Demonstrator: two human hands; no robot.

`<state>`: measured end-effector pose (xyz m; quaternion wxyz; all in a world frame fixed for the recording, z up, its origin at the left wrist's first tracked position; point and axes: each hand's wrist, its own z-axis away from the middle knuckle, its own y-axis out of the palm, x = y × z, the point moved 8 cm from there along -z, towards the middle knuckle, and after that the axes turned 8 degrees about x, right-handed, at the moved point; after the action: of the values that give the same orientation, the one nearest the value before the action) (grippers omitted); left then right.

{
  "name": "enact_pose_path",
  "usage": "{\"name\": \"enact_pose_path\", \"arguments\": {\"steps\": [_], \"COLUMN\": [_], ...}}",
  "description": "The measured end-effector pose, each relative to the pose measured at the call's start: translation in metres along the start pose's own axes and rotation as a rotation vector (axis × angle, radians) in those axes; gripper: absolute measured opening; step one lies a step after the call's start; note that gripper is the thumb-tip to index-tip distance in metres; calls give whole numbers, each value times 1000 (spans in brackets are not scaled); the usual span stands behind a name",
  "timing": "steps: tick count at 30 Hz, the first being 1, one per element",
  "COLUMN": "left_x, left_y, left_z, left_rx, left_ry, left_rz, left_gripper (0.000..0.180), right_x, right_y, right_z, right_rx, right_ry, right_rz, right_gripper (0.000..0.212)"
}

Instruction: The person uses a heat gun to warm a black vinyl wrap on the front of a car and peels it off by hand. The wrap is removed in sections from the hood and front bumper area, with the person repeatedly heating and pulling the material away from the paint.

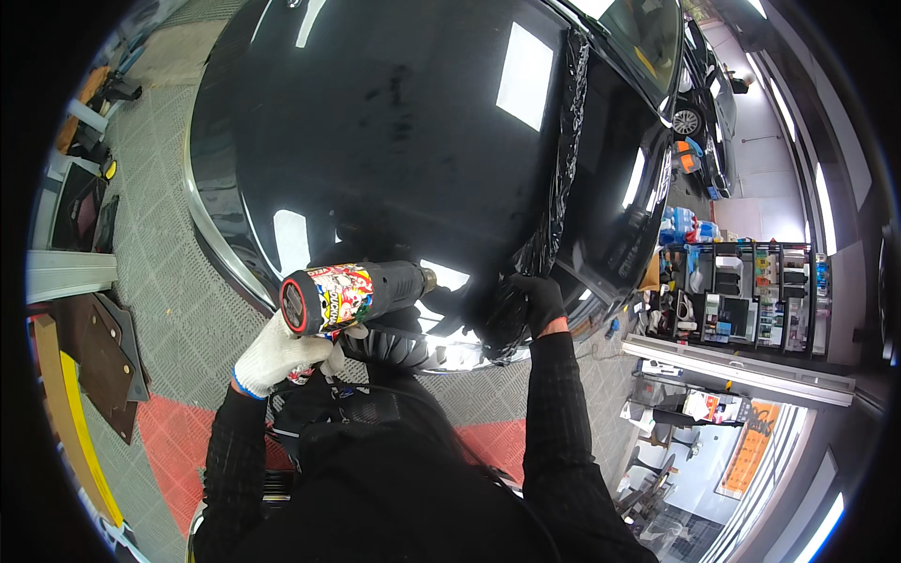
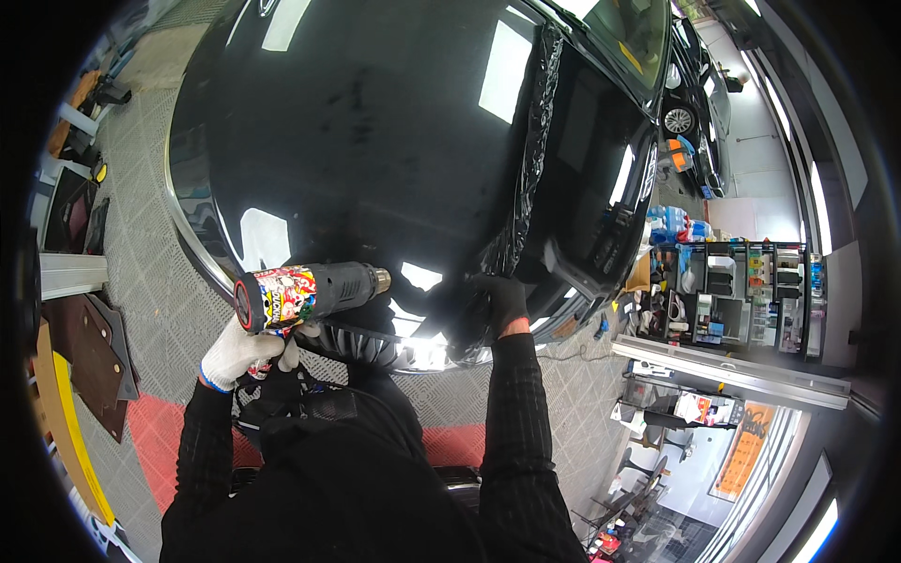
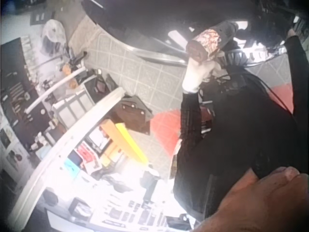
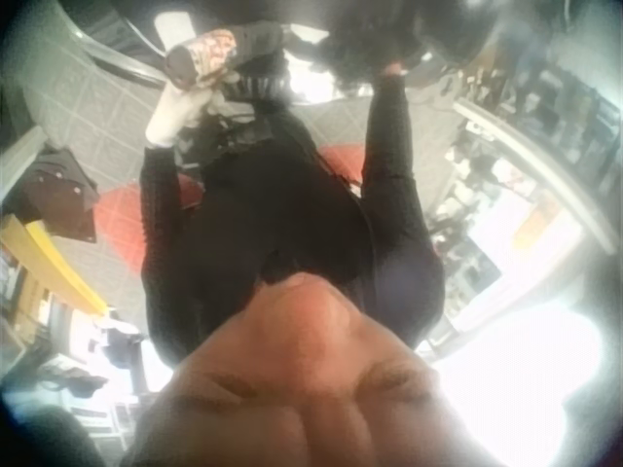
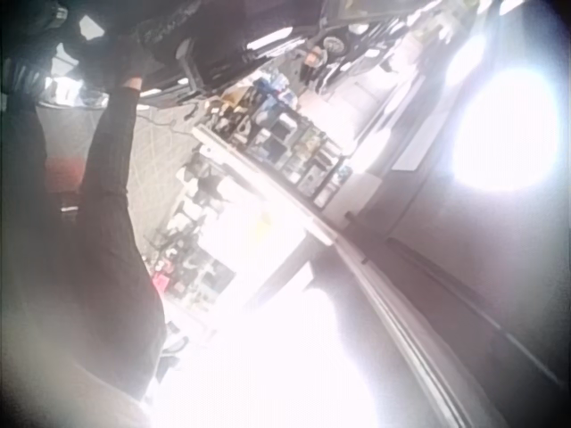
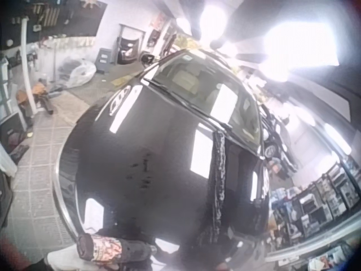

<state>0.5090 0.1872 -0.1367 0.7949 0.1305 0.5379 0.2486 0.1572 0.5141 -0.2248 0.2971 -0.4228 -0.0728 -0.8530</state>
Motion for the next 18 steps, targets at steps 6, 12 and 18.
{"name": "enact_pose_path", "arguments": {"steps": [6,12,18], "left_x": [0,2,3], "left_y": [4,8,8], "left_z": [7,14,13], "left_rx": [8,29,14], "left_ry": [29,32,12], "left_rz": [25,98,70], "left_gripper": [47,46,44], "right_x": [14,20,26], "right_y": [17,41,35], "right_z": [14,24,25], "right_rx": [108,260,183], "right_ry": [-94,-4,-34], "right_rz": [-304,-482,-384], "right_gripper": [18,27,28]}}
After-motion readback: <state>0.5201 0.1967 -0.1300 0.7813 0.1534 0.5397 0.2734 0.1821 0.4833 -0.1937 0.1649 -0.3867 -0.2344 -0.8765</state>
